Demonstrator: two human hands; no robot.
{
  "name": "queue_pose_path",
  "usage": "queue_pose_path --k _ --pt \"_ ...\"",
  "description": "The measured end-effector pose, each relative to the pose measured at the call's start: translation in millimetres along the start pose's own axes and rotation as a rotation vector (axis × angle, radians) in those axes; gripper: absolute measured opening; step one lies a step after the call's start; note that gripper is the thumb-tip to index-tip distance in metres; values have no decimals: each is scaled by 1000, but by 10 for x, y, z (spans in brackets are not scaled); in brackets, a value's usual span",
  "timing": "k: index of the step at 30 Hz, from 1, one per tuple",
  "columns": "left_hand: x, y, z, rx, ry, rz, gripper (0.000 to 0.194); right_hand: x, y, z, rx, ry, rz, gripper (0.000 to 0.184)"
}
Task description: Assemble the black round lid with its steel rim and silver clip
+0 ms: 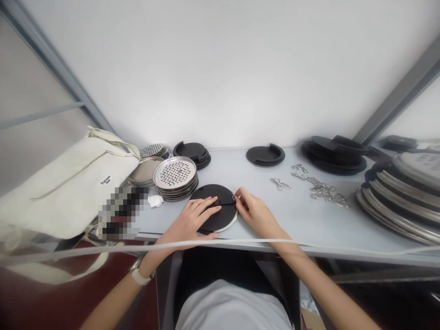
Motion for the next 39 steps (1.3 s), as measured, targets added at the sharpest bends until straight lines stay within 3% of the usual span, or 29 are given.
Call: queue_pose_path --k 39 --pt "0 5 -2 3 4 6 56 11 16 -7 80 8 2 19"
Point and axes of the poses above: each hand's wrist, its own x-axis away from the middle knuckle, its own y-axis out of the palm, z = x × y, the point moved 7 cm from there along -x, towards the middle knuckle, and after that the axes turned 5 degrees about y, right-handed, at the moved point
